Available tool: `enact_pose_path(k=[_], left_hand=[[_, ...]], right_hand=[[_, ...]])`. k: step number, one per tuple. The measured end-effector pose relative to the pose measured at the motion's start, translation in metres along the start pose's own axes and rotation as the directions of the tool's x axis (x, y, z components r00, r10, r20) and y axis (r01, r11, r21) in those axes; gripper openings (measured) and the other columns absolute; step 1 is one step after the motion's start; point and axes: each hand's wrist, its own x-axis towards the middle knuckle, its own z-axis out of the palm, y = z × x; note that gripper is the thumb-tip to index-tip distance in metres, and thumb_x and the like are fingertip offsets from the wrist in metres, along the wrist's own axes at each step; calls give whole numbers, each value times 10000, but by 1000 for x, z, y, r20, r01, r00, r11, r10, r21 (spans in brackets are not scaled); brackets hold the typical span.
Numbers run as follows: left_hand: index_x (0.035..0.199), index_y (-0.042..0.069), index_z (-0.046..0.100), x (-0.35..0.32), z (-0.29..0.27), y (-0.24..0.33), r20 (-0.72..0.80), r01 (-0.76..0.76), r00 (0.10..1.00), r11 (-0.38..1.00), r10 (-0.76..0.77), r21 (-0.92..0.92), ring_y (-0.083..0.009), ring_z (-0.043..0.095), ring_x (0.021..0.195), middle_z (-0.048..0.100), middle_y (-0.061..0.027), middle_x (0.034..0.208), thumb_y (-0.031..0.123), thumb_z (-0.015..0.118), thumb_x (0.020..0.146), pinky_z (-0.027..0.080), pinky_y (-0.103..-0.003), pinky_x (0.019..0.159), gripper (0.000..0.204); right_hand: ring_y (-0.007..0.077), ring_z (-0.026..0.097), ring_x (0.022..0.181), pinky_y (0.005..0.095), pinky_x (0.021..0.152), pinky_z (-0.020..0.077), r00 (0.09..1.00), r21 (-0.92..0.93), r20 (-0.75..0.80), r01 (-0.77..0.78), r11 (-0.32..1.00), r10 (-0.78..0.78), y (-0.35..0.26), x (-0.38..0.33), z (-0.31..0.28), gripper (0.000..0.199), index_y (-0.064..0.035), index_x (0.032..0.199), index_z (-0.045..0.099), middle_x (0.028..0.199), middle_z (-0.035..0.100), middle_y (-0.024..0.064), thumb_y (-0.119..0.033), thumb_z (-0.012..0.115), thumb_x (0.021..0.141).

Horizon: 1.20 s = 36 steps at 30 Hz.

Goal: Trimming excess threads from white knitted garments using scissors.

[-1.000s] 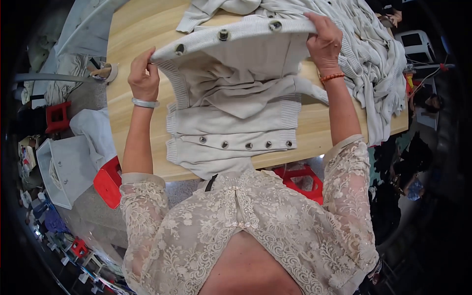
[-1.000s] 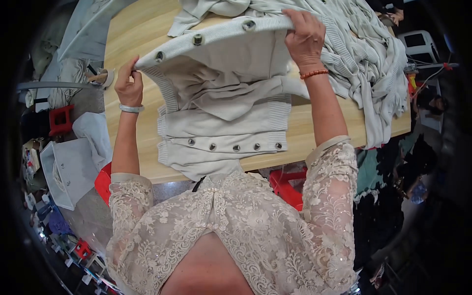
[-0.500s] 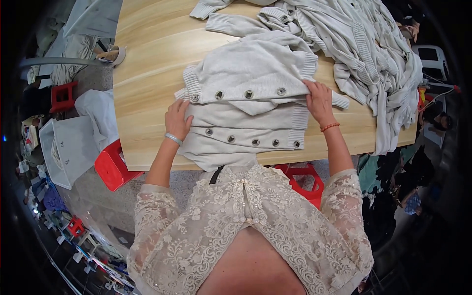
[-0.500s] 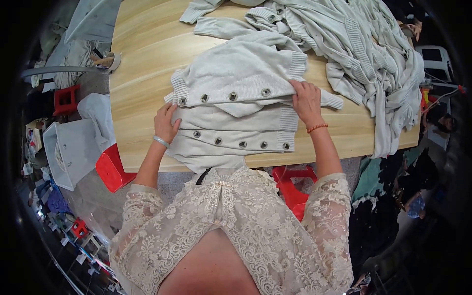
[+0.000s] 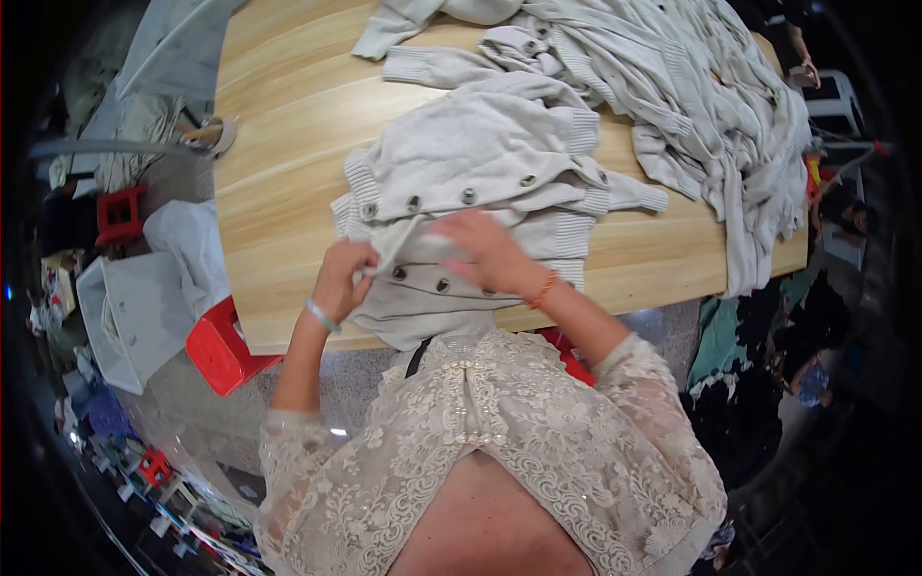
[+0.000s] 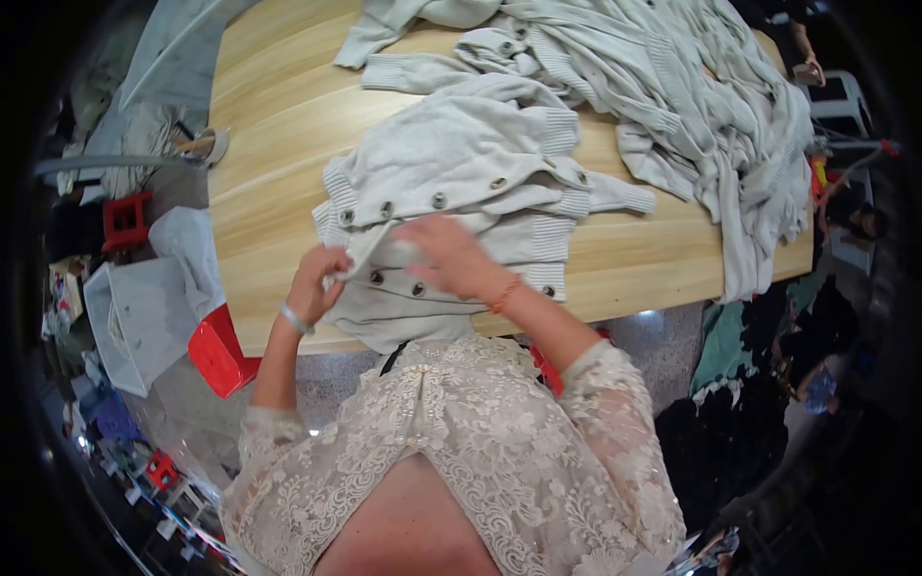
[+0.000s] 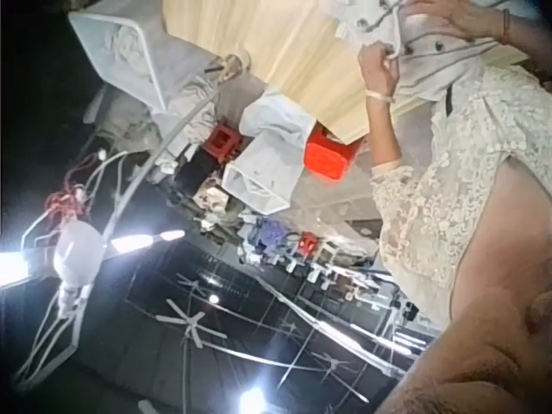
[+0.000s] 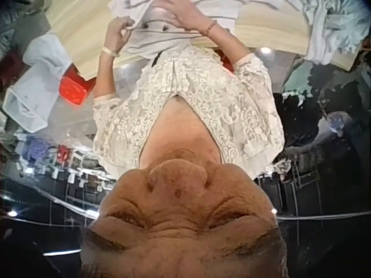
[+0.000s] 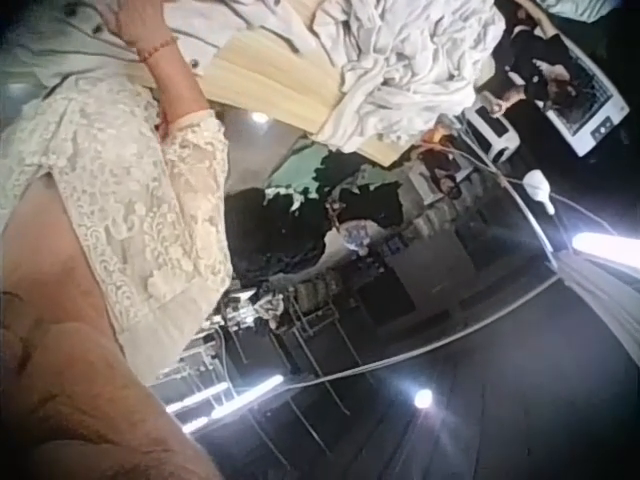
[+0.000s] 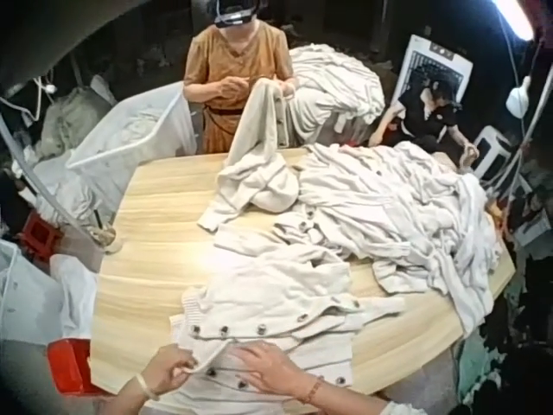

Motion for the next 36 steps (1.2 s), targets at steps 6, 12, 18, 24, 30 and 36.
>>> enact_pose_path(k=[6,12,18,24,30,36], left_hand=[[872,15,594,-12,-27,46,292,331,926,888,-240,-318,-152,577,788,602,-59,821,-2,634,756,458,-266,734,125],[888,28,558,-31,-41,-12,194,435,900,761,-391,-481,-69,529,755,573,2,819,5,622,790,440,-214,696,120],[879,35,578,-10,-16,-16,264,469,883,694,-389,-546,-54,518,741,576,16,803,22,658,782,428,-198,674,126],[936,24,605,23,43,-31,138,427,899,765,-415,-482,-76,543,738,609,-9,806,113,719,754,455,-239,667,233],[1042,24,594,10,66,-34,-64,406,895,865,-442,-296,-180,607,796,660,-101,902,116,703,733,485,-292,758,340],[1064,8,583,5,81,-50,-47,408,868,764,-495,-500,-96,571,799,634,-39,888,55,639,794,467,-242,731,280]], right_hand=[[310,586,832,433,744,445,965,-18,261,25,1000,-19,-6,-13,43,284,-103,873,577,824,619,100,-336,680,748],[343,625,748,441,695,477,697,-490,392,-395,777,601,-2,-89,-82,329,-105,795,654,742,646,131,-426,684,736],[290,622,679,351,651,481,625,-231,195,-720,655,756,-23,-126,-186,243,-79,825,693,746,654,141,-276,751,696],[287,627,842,392,734,488,748,-804,-252,-515,297,614,43,-116,-192,258,-87,919,700,883,656,95,-255,707,723],[304,613,895,382,790,475,642,-135,-453,-735,664,619,105,-84,-111,403,-47,972,680,938,631,127,-396,698,770],[259,626,796,336,737,486,567,37,-485,-747,663,666,125,-78,-96,290,-31,907,698,881,638,131,-288,718,772]])
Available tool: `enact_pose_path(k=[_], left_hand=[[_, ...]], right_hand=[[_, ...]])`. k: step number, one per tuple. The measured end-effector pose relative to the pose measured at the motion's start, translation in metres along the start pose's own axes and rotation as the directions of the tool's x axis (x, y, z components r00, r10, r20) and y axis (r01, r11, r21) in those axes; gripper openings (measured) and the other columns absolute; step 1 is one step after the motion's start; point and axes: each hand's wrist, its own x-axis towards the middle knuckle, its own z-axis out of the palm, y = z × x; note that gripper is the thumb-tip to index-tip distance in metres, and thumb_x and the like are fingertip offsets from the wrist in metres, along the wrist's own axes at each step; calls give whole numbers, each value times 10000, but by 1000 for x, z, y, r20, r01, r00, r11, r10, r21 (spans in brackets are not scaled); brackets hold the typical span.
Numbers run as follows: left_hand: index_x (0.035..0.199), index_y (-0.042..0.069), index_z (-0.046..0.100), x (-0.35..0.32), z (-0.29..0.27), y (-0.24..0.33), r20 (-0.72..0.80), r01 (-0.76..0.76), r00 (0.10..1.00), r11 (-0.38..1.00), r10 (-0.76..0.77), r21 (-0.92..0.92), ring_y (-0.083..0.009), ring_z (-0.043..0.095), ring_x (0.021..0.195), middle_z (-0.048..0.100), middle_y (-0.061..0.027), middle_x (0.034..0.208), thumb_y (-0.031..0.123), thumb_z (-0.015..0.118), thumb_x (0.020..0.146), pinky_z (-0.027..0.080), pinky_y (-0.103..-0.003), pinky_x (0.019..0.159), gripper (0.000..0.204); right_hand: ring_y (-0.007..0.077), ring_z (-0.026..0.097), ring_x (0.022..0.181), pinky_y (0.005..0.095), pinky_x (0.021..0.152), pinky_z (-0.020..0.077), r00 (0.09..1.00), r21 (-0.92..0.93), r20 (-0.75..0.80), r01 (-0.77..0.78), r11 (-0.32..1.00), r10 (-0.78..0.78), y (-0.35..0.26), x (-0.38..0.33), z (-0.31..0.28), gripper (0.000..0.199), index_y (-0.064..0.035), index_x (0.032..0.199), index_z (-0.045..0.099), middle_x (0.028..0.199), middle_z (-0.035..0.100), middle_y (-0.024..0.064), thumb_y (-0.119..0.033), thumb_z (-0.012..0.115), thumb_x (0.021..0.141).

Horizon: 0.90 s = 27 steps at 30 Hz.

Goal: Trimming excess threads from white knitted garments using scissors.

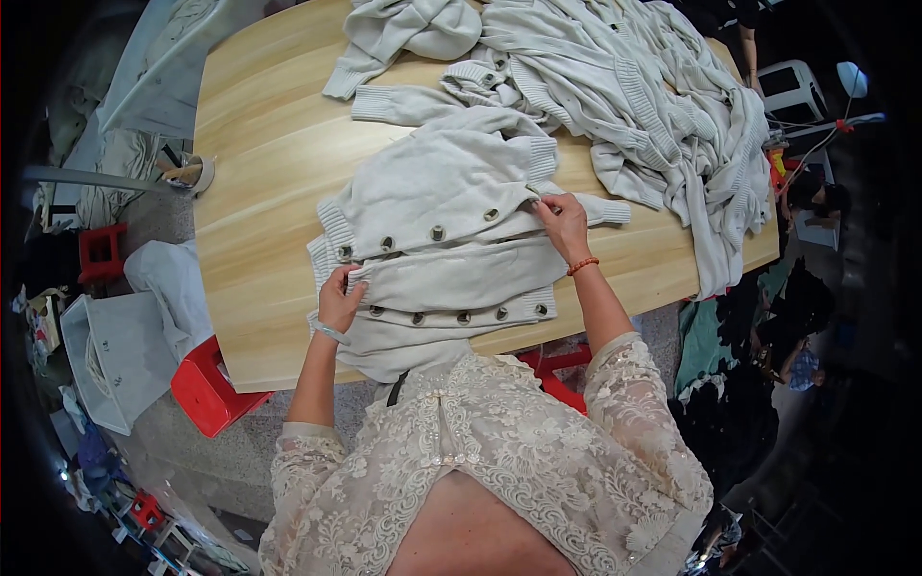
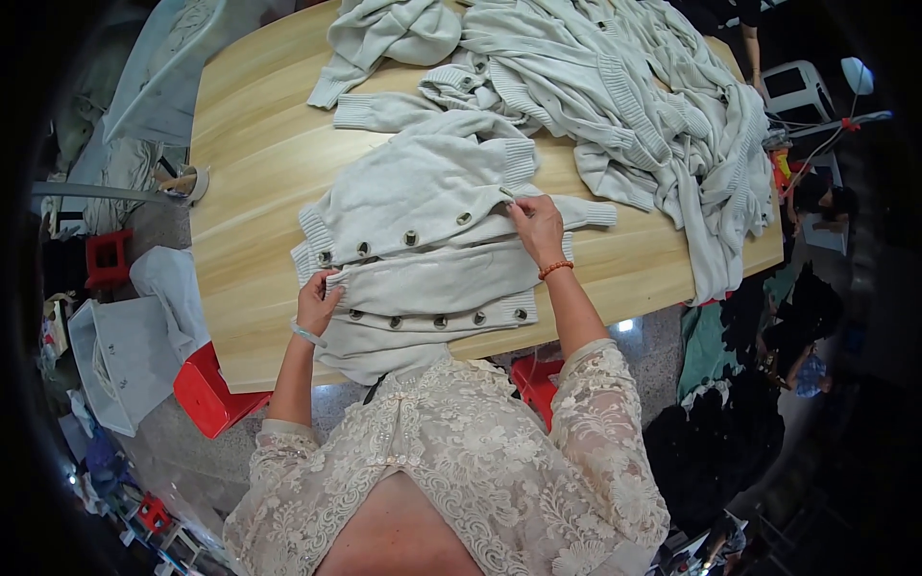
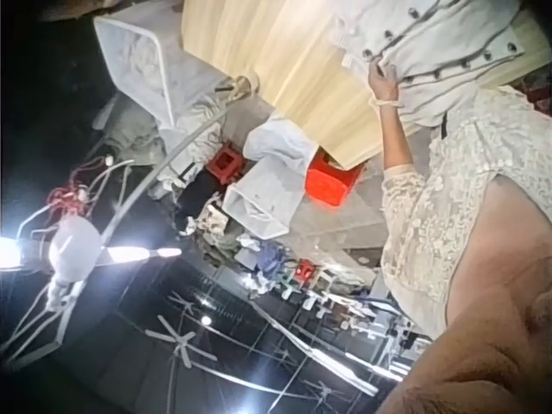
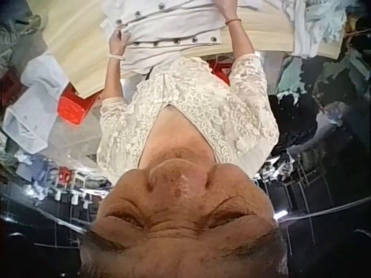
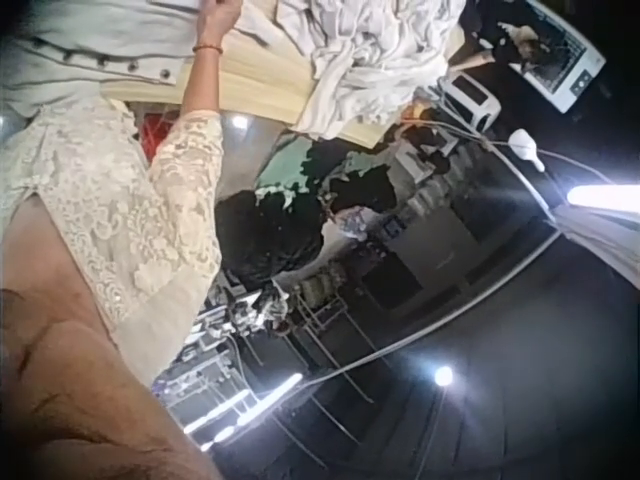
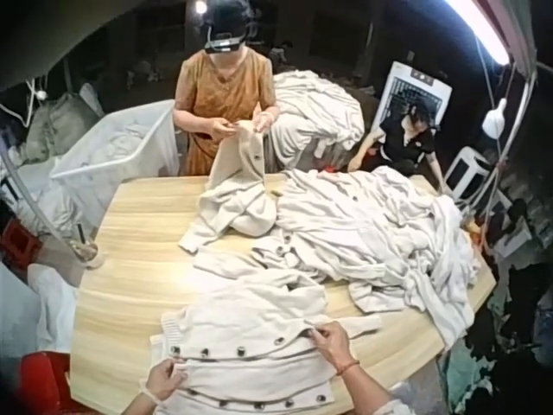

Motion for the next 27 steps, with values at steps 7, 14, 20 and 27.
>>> enact_pose_path(k=[7,14,20,27], left_hand=[[1090,45,584,-13,-35,-15,-88,65,995,977,-47,204,-145,590,784,635,-67,865,138,658,793,472,-275,741,319],[1051,123,608,13,16,3,-93,23,996,964,1,264,-269,600,731,621,-122,785,277,603,809,482,-378,668,287],[1001,81,603,-14,14,-8,-242,27,970,977,26,212,-273,619,808,631,-130,846,217,613,790,493,-359,713,251],[890,52,584,-5,25,-1,-316,-100,940,988,133,120,-210,605,698,613,-88,755,183,692,709,482,-330,631,248]], right_hand=[[142,571,620,293,564,448,982,250,37,169,953,-184,-37,2,24,179,-14,858,695,763,635,82,-185,687,806],[115,516,747,257,674,440,990,241,33,125,962,-137,32,5,10,181,28,965,664,832,597,26,-122,603,886],[51,387,596,207,548,315,941,912,-10,-129,388,337,34,20,-14,149,-81,885,583,663,394,-60,-230,575,891],[72,492,669,202,573,401,962,601,143,102,793,-232,5,19,23,372,-32,1263,496,1133,589,43,-92,504,895]])
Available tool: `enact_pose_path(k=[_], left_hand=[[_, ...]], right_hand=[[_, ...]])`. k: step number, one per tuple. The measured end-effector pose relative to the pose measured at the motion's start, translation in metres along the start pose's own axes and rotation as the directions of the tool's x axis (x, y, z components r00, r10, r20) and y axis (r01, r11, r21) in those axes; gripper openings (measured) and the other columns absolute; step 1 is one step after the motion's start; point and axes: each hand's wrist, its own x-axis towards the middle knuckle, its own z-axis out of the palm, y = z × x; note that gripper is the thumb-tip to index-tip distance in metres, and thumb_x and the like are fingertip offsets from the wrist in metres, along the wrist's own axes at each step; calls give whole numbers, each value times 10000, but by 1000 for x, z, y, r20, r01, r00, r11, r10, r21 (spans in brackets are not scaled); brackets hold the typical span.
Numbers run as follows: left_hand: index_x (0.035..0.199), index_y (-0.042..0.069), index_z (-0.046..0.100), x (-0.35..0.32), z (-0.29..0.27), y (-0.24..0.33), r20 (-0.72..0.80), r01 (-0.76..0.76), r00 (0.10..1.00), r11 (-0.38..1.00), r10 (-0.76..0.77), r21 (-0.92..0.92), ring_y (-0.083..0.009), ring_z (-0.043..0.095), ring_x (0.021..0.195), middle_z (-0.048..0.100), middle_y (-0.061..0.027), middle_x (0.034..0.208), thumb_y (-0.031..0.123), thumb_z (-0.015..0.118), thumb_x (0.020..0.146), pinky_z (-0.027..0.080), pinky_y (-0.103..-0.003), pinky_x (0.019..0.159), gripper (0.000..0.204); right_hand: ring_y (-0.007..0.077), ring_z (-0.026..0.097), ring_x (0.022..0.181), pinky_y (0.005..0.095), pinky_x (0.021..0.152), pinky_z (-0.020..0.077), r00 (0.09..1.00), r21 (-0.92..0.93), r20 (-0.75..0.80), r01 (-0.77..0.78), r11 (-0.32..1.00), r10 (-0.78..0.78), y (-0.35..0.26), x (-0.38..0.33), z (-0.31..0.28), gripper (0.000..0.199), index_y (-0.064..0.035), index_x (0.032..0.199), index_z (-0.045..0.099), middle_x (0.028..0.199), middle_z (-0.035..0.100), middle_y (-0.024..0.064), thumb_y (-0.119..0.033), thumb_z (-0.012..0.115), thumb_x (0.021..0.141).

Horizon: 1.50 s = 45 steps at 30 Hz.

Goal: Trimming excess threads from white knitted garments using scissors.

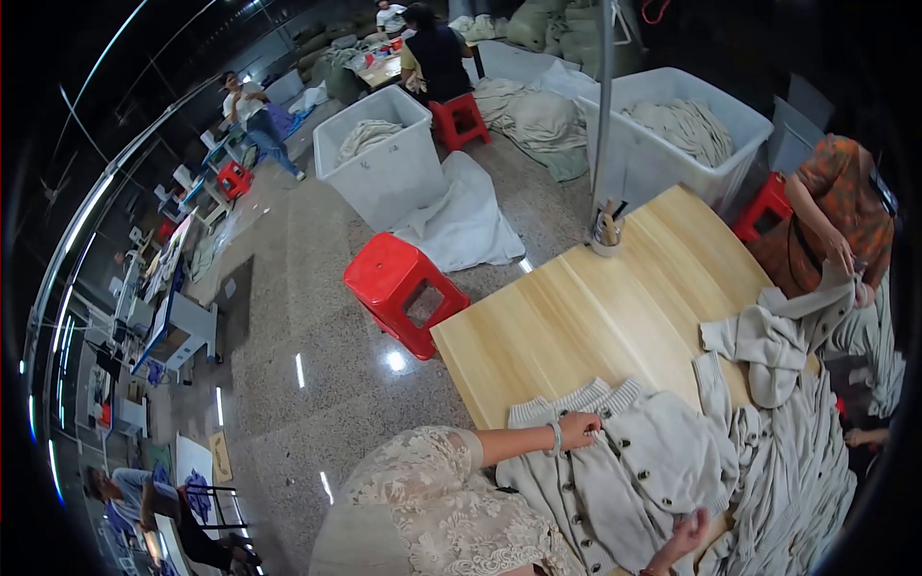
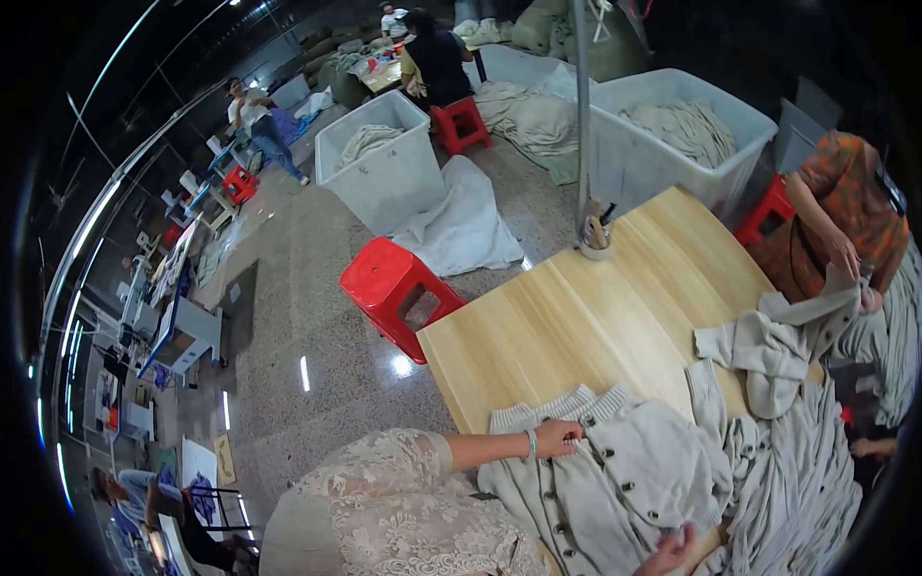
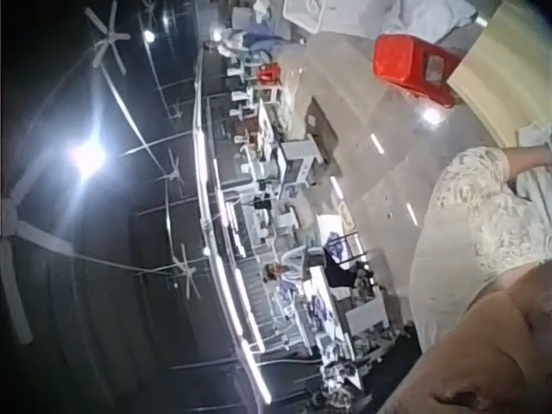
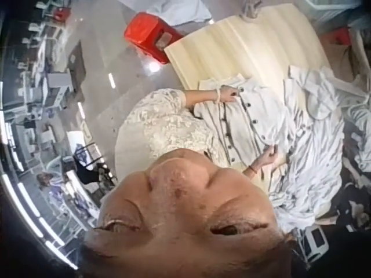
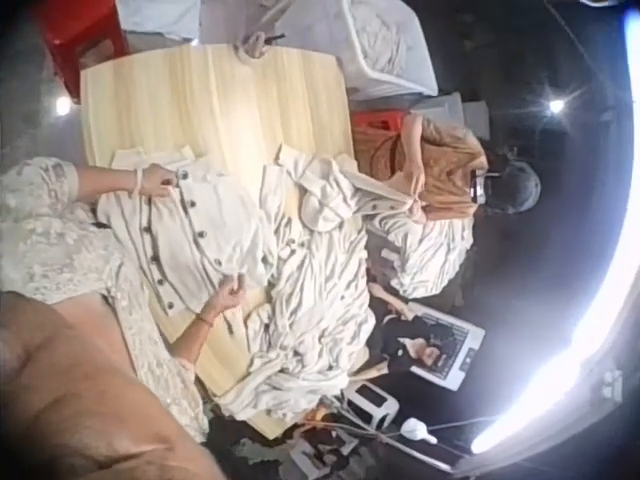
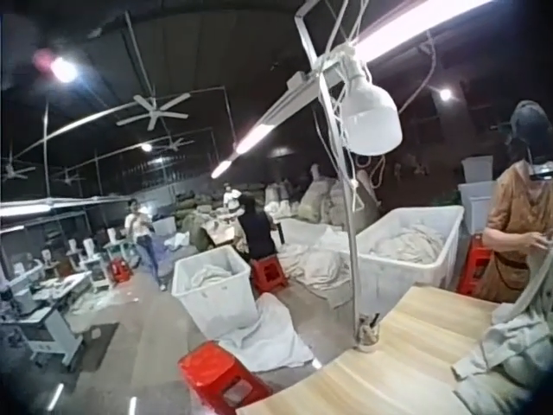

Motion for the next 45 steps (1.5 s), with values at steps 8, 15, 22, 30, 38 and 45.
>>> enact_pose_path(k=[8,15,22,30,38,45], left_hand=[[786,22,657,-5,-18,13,168,98,984,963,-56,-250,-132,599,653,644,-60,694,253,728,696,479,-299,617,258],[771,12,634,-10,-15,0,118,37,993,980,-14,-197,-153,565,646,611,-70,704,268,727,733,462,-302,605,275],[729,35,610,-6,4,-7,79,-36,996,999,38,-23,-255,592,679,584,-100,703,254,709,698,466,-357,620,243],[994,27,543,26,31,-2,-12,-200,978,950,209,239,-330,572,913,508,-148,1029,45,574,748,486,-415,783,249],[991,42,549,40,23,14,-64,9,998,851,29,525,-338,552,915,459,-177,1051,120,499,815,505,-410,752,198],[917,40,581,46,12,-2,-22,-27,999,808,49,589,-332,581,891,572,-170,961,112,549,773,512,-387,742,165]], right_hand=[[99,594,662,226,533,496,761,-67,648,12,998,34,-49,-69,227,469,16,1278,460,1017,614,87,3,577,823],[79,514,474,245,431,414,770,-225,587,-140,964,249,-48,-63,233,167,51,827,634,602,567,16,-116,642,841],[77,516,468,235,418,394,758,-287,620,-19,958,201,-46,-65,228,125,16,801,599,634,582,28,-91,592,864],[152,523,572,303,547,426,817,-278,577,207,938,-9,-23,-74,227,62,27,804,582,655,560,96,-27,600,780],[114,503,617,282,576,422,833,-304,553,209,930,-6,-36,-83,218,76,24,840,589,682,562,55,-42,578,805],[141,525,647,273,606,429,828,-301,558,270,915,-61,-51,-86,229,80,23,856,585,730,574,85,-25,579,791]])
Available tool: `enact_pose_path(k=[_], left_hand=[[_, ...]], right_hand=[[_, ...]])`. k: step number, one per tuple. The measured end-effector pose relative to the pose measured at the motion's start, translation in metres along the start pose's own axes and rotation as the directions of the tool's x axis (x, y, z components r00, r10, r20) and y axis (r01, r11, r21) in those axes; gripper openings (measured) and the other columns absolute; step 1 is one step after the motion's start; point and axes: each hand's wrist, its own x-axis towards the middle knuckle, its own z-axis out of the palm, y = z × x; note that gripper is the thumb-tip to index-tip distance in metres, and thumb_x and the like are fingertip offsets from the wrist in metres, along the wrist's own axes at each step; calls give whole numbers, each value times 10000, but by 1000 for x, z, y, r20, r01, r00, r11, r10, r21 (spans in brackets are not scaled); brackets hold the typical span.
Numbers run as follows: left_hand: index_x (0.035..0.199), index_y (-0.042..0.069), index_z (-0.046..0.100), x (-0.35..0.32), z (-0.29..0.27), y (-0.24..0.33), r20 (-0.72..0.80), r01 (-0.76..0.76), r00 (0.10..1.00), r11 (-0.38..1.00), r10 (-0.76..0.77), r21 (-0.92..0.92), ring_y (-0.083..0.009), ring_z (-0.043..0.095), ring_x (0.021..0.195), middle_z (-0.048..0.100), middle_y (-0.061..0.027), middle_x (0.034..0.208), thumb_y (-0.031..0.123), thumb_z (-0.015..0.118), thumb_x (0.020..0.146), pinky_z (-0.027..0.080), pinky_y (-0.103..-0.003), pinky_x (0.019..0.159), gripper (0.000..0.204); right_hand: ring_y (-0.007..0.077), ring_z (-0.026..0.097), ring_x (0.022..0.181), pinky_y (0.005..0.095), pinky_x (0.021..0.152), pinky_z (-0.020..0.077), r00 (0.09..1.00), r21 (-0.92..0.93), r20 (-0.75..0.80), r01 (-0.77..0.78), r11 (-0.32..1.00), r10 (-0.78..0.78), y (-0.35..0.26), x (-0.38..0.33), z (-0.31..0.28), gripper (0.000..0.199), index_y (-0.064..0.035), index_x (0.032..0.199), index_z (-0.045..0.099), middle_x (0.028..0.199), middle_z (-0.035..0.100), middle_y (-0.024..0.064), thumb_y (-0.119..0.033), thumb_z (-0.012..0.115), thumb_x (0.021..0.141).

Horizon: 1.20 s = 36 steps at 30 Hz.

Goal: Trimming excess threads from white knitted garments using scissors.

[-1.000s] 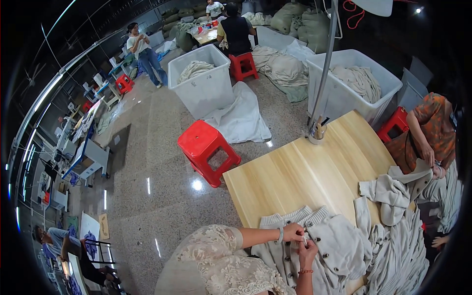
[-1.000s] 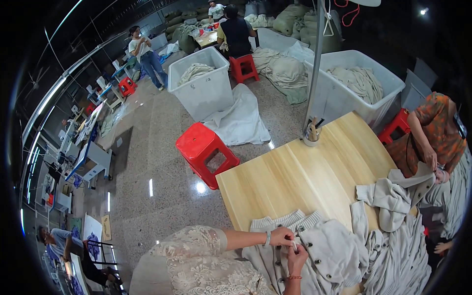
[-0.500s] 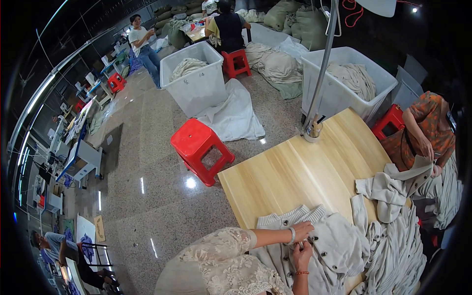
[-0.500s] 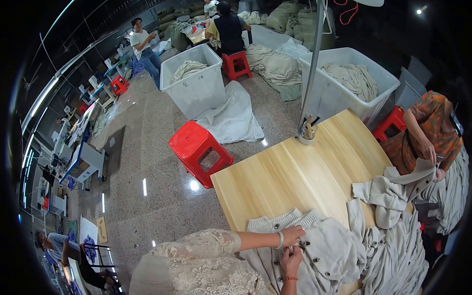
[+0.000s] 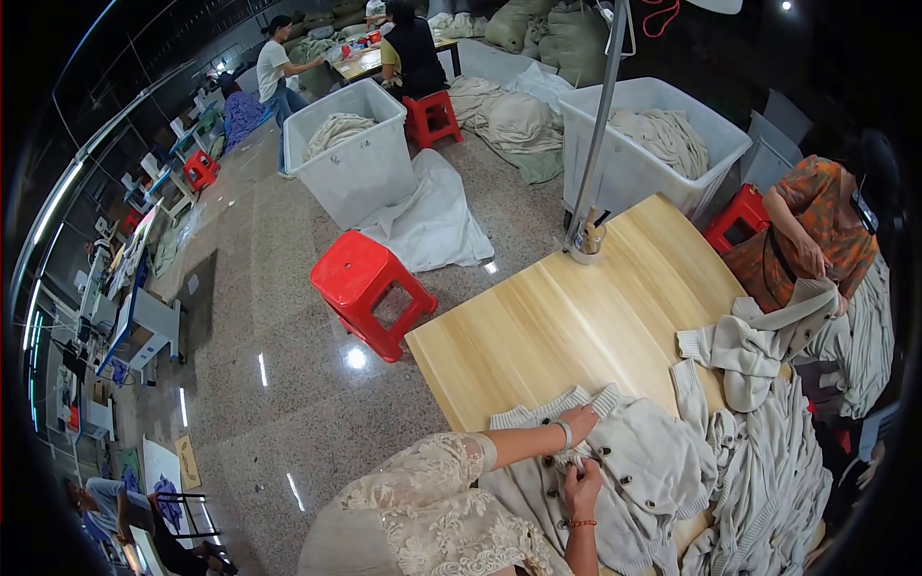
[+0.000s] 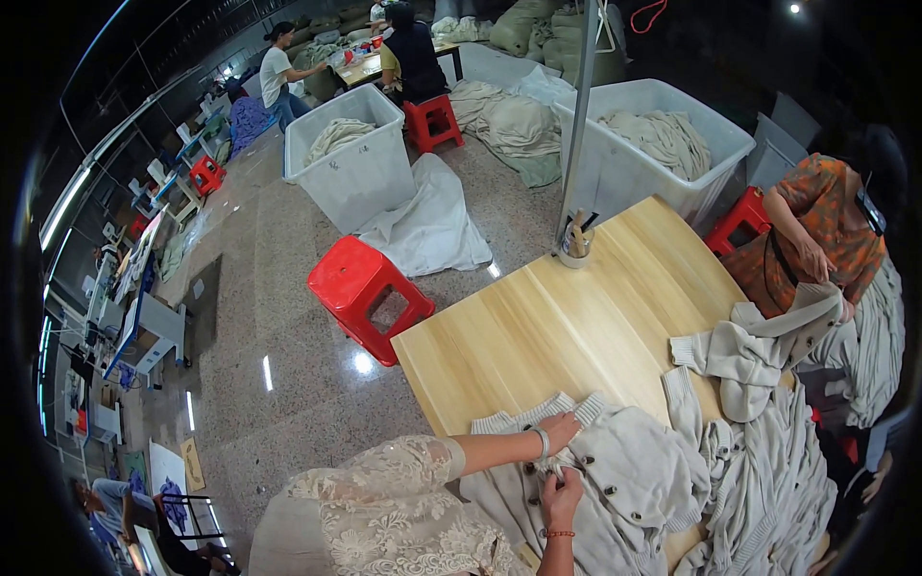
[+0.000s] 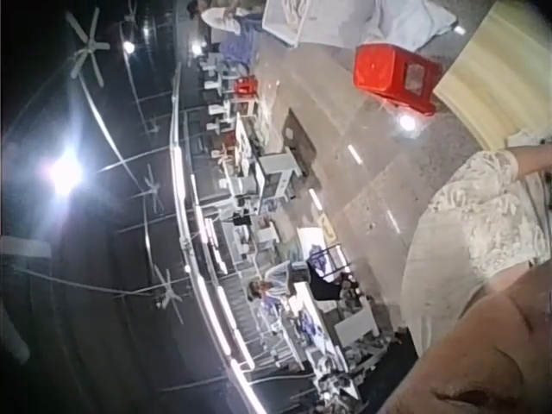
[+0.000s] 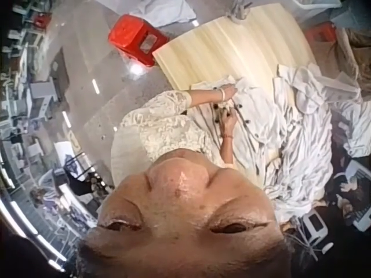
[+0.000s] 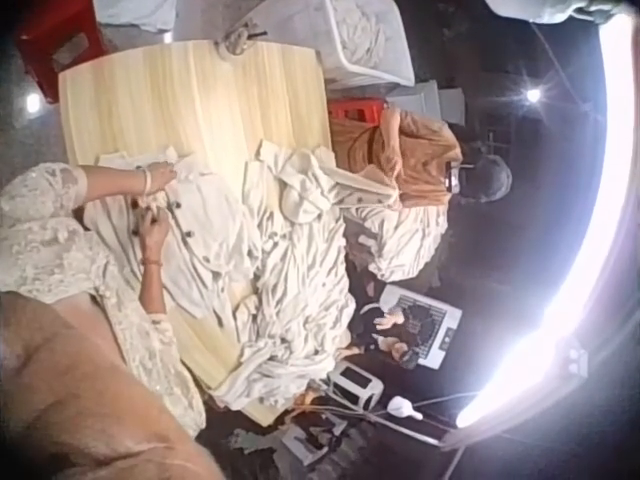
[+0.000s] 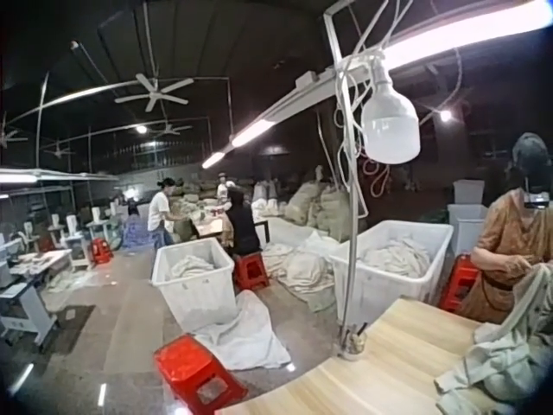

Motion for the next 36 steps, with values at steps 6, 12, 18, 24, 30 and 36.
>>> enact_pose_path(k=[6,12,18,24,30,36], left_hand=[[700,45,675,-3,-19,3,262,127,964,777,50,-616,-205,638,597,664,-83,647,118,690,659,507,-322,576,85],[732,20,697,-19,-4,-8,422,377,906,495,-22,-783,-79,578,556,658,-27,641,97,736,693,472,-239,520,95],[750,33,699,-16,-18,-5,546,530,834,387,-80,-754,-79,541,493,620,-12,599,103,745,722,422,-230,435,88],[747,49,701,-22,-24,-12,528,506,847,396,-60,-766,-70,514,471,593,1,573,147,746,744,397,-219,417,107],[838,1,661,-35,-24,-11,223,-25,894,540,389,-841,-182,601,627,638,-67,661,191,635,710,467,-320,600,230],[893,31,667,-40,-24,-3,174,-28,973,821,154,-570,-337,611,826,641,-172,865,209,612,738,485,-399,719,242]], right_hand=[[186,553,662,303,638,453,997,-55,-77,-2,998,-2,10,3,0,115,16,899,566,753,581,114,0,578,786],[312,617,834,359,759,490,986,-20,-169,-19,1000,16,-30,2,-5,320,18,1081,544,950,599,180,25,599,766],[348,612,856,384,752,495,974,-219,-62,199,955,-217,-6,9,-9,352,30,1130,542,992,599,206,5,594,783],[299,635,803,365,703,507,997,-232,42,76,970,-68,-19,12,-14,356,47,1109,560,968,623,200,-19,606,763],[255,638,698,333,644,512,999,-53,-17,39,998,-40,-16,17,-19,273,60,1023,597,850,645,185,-41,597,770],[97,597,629,244,580,483,981,71,150,-139,988,127,8,26,-23,228,71,1005,604,724,624,73,-52,538,825]])
